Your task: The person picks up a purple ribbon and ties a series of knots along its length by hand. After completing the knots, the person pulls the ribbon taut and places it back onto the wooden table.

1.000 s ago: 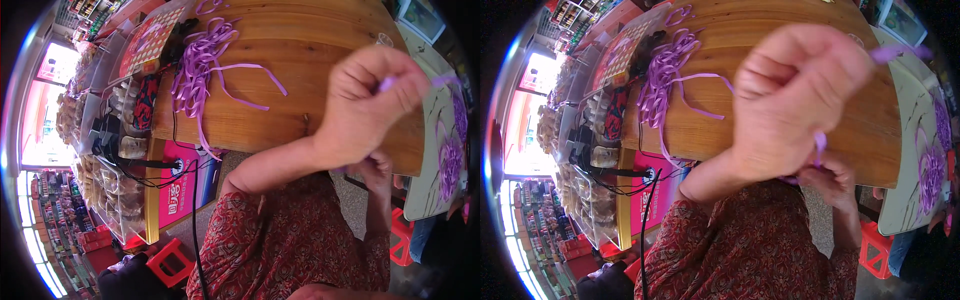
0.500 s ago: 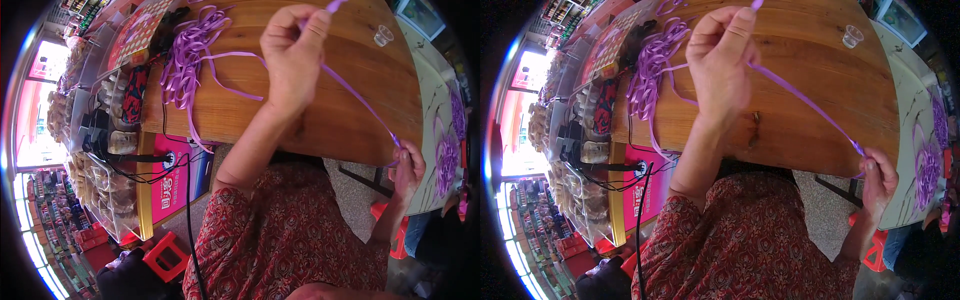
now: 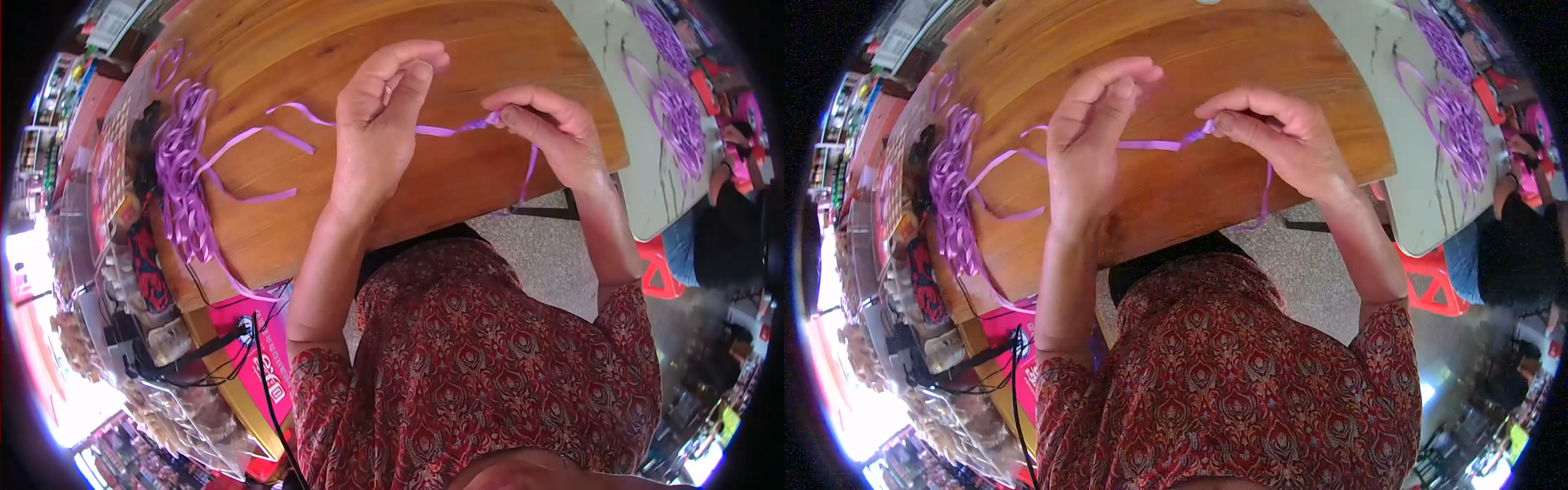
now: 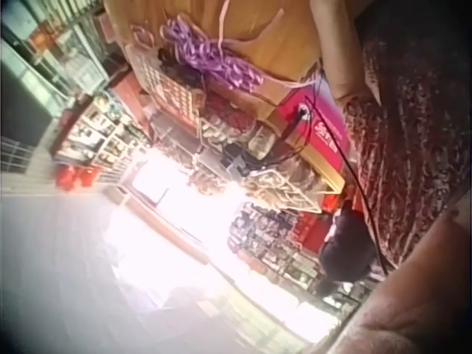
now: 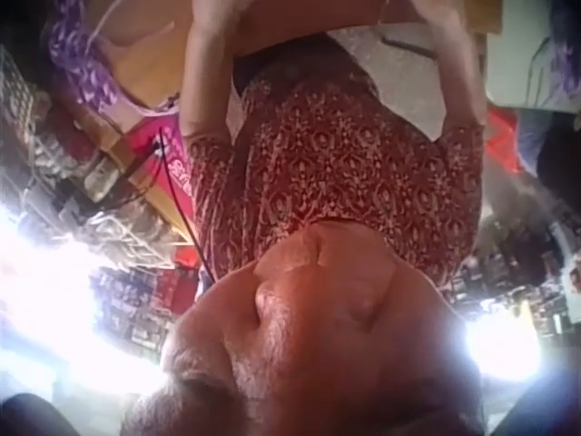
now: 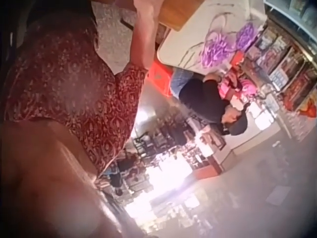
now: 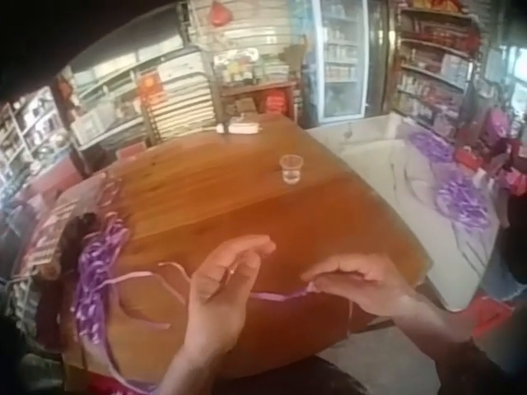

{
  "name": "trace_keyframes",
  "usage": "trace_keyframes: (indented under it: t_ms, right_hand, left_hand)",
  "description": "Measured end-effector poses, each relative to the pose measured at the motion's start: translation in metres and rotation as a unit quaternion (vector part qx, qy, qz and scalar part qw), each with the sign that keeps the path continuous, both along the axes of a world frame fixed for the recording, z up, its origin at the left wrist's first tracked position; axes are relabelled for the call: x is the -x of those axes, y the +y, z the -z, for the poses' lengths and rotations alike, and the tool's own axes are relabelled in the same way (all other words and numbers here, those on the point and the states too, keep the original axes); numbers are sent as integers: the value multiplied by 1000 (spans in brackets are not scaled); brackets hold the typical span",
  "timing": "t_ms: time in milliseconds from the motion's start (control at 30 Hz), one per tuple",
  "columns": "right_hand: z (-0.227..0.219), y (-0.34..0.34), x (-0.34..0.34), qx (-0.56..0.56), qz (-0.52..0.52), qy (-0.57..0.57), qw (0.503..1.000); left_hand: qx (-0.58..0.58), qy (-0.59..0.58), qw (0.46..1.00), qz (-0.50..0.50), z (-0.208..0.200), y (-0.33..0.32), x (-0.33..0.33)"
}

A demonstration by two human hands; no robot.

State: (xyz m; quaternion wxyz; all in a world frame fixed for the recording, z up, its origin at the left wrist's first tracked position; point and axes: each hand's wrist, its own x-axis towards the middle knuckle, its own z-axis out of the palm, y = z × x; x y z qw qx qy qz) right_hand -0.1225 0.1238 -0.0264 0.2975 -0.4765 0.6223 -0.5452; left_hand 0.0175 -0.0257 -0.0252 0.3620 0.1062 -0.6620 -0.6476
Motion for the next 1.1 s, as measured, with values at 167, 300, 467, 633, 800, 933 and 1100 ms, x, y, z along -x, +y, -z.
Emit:
trace_keyframes:
  t_ms: [167,300,467,633,800,933,1100]
  right_hand:
    - [5,-3,1,56,18,-31,998]
    - [-2,4,7,39,36,4,999]
    - [14,34,37,34,104,-46,993]
    - [27,26,27,132,97,182,970]
    - [23,1,3,242,66,339,906]
    - [13,11,6,258,147,397,868]
    - [18,29,10,171,141,455,862]
  left_hand:
    - [-113,-88,983,115,2,26,11]
    - [95,-131,986,34,7,20,3]
    - [169,-201,957,-120,1,-26,-38]
    - [458,-203,857,-123,8,-15,-21]
    - [315,-144,936,-61,7,32,8]
    - [-92,-167,977,90,-1,43,19]
    - [26,-147,987,63,11,47,29]
